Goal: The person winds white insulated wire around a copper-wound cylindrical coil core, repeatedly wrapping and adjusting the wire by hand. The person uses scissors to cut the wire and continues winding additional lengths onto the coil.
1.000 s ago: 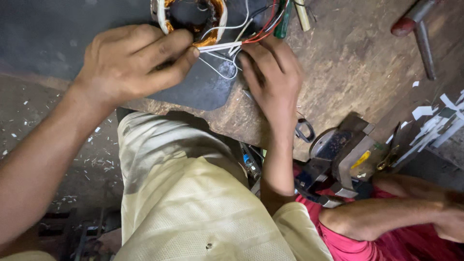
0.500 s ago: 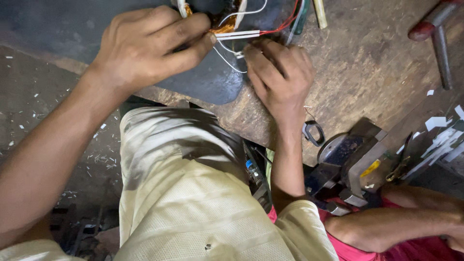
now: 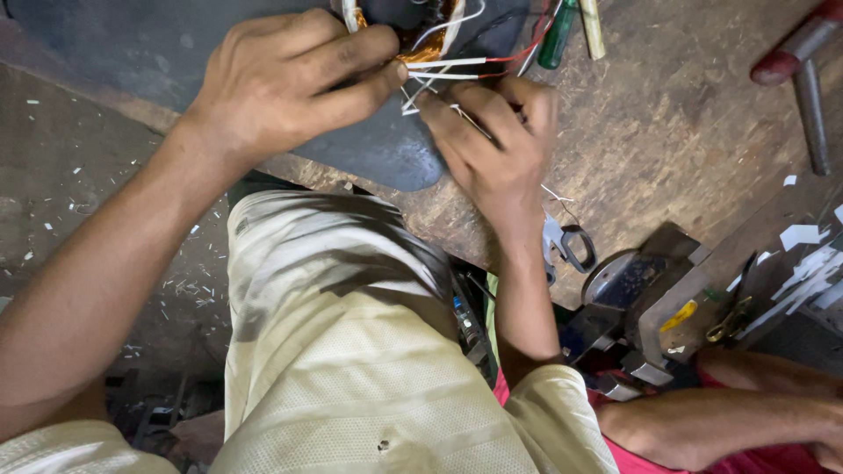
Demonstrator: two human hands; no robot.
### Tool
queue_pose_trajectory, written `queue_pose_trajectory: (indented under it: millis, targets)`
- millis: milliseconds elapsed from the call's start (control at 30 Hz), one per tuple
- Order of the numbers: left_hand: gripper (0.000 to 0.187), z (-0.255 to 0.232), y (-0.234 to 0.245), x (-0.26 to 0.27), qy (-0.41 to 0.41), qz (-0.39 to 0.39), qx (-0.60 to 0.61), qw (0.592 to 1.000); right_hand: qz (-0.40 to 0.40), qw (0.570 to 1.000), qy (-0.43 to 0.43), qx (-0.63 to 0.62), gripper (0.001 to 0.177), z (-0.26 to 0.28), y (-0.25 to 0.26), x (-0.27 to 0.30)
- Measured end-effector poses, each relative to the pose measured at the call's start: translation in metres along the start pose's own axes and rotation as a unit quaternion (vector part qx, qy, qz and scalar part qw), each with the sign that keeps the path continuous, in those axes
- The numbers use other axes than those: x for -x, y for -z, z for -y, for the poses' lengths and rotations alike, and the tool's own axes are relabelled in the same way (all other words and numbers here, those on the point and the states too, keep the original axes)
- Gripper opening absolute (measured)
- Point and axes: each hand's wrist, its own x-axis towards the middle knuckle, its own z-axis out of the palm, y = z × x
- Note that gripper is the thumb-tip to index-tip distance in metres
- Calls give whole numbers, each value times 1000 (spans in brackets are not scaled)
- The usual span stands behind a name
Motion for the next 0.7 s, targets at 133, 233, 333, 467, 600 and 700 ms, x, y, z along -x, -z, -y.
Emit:
queue_pose_trajectory:
  millis: [133, 233, 333, 467, 600, 700]
  targets:
    - [22, 0, 1, -2, 4, -3, 6, 1000, -29, 999, -31, 22, 28, -2, 0, 0]
    - [23, 1, 1, -2, 5, -5, 7, 1000, -32, 996, -79, 17, 26, -2, 2, 2]
    - [23, 1, 1, -1, 8, -4, 13, 1000, -50, 993, -107, 11, 26, -3, 1, 3]
    - [24, 0, 2, 0, 14, 2, 27, 1000, -68, 987, -144, -3, 26, -3, -4, 6]
    - [25, 1, 4, -3, 11, 10, 16, 1000, -84, 987, -135, -20, 29, -11, -8, 10]
    - [22, 2, 4, -6, 7, 5, 16, 1000, -66, 992, -104, 14, 31, -18, -13, 15]
